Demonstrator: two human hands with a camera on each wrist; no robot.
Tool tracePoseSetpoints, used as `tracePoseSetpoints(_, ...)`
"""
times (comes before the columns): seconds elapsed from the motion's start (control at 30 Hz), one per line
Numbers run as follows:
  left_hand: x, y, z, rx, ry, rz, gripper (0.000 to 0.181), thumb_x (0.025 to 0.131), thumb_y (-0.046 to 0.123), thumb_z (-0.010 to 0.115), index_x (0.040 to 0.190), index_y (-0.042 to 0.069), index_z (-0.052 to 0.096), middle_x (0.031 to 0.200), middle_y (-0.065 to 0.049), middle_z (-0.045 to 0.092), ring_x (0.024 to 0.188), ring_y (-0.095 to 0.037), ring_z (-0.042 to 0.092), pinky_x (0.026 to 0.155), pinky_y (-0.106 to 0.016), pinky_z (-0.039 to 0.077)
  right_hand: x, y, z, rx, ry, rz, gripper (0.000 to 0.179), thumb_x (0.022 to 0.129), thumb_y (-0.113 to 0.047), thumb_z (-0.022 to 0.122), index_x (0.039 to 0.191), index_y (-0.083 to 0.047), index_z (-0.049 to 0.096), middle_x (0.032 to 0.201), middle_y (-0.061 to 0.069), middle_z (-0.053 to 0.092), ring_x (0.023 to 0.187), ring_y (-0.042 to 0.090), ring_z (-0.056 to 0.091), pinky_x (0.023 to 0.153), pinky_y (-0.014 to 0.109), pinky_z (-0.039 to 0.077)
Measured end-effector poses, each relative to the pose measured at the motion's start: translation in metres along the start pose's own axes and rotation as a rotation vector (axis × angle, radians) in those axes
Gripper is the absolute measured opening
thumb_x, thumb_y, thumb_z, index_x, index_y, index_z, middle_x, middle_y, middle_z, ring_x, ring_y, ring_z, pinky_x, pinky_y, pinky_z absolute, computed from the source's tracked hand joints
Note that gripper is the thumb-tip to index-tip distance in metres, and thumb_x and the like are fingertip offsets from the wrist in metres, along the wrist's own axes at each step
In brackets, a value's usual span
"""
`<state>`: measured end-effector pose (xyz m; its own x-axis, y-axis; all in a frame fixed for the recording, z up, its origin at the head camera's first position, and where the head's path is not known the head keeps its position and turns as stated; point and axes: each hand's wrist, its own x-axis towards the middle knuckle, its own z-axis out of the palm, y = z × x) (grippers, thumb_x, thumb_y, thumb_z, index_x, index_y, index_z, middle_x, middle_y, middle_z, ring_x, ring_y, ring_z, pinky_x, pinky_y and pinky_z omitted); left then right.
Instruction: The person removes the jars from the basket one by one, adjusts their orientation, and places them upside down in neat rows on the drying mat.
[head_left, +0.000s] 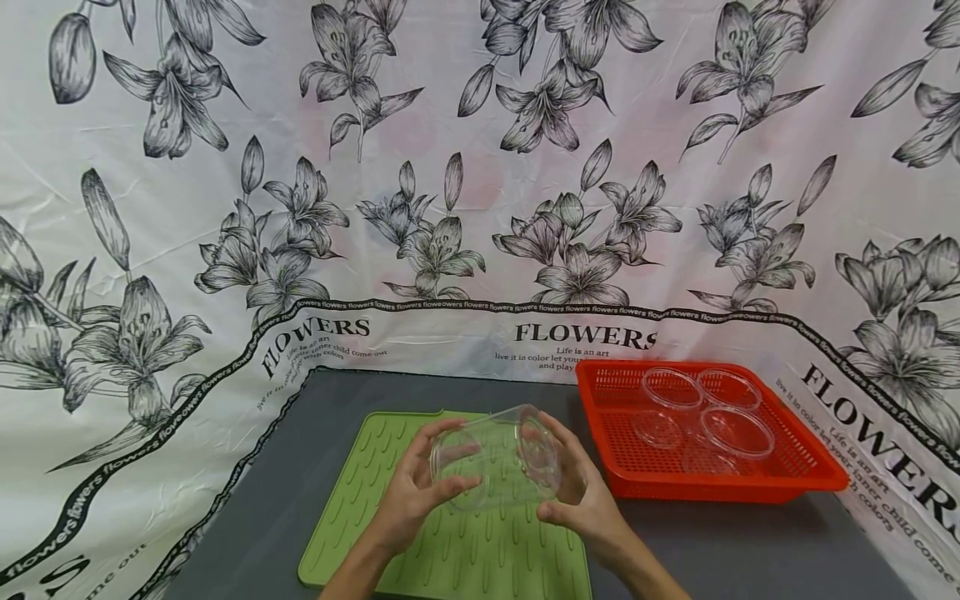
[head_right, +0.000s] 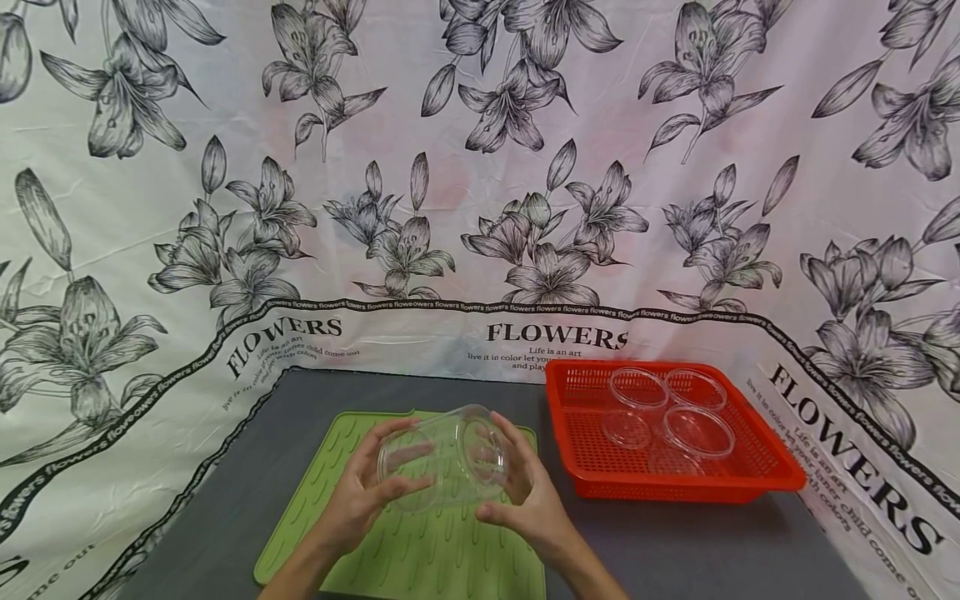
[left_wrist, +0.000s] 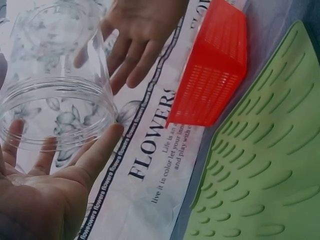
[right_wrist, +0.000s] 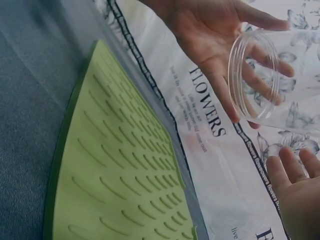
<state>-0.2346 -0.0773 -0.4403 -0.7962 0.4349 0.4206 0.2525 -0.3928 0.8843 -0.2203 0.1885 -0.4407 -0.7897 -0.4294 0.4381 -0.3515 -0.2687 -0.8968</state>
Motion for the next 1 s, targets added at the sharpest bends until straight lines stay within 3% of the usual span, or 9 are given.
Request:
tracePoseSetpoints(0.23,0.000,-0.002,0.001,-0.034,-0.007,0.003,0.065,0.100,0.008,0.063,0.155,0.005,0.028,0.162,-0.024,0.009,0.140,-0.031,0.050,0.103,-0.061,0.051,0.000,-0.002,0.004,0.017,0.009,-0.016,0.098,0.092,-0.030,0.077,0.164,-0.016,0.012,0.169,0.004,0.024,0.147,0.011,0.042,0.113,0.031,0.046)
tracePoseSetpoints(0.6,-0.001,-0.005,0.002,-0.079,-0.038,0.012,0.063,0.102,0.007,0.060,0.156,0.008,0.026,0.164,-0.021,0.010,0.144,-0.035,0.045,0.105,-0.064,0.049,0.002,-0.004,0.009,0.040,0.014,-0.031,0.094,0.093,-0.028,0.076,0.164,-0.015,0.015,0.164,0.001,0.035,0.142,0.016,0.050,0.113,0.033,0.047)
tracePoseSetpoints(0.87,-0.002,-0.006,0.001,-0.105,-0.059,0.024,0.061,0.103,0.006,0.057,0.156,0.011,0.028,0.163,-0.008,0.022,0.145,-0.041,0.042,0.105,-0.058,0.051,0.003,-0.005,0.013,0.052,0.025,-0.051,0.093,0.093,-0.027,0.077,0.163,-0.013,0.017,0.163,0.001,0.037,0.142,0.016,0.051,0.113,0.033,0.048)
tracePoseSetpoints(1.0,-0.002,-0.005,0.002,-0.111,-0.065,0.017,0.063,0.104,0.007,0.057,0.158,0.016,0.026,0.165,-0.015,0.016,0.146,-0.041,0.041,0.106,-0.060,0.050,0.004,-0.007,0.015,0.059,0.029,-0.047,0.092,0.093,-0.026,0.076,0.163,-0.014,0.018,0.162,0.001,0.039,0.142,0.016,0.050,0.112,0.033,0.048)
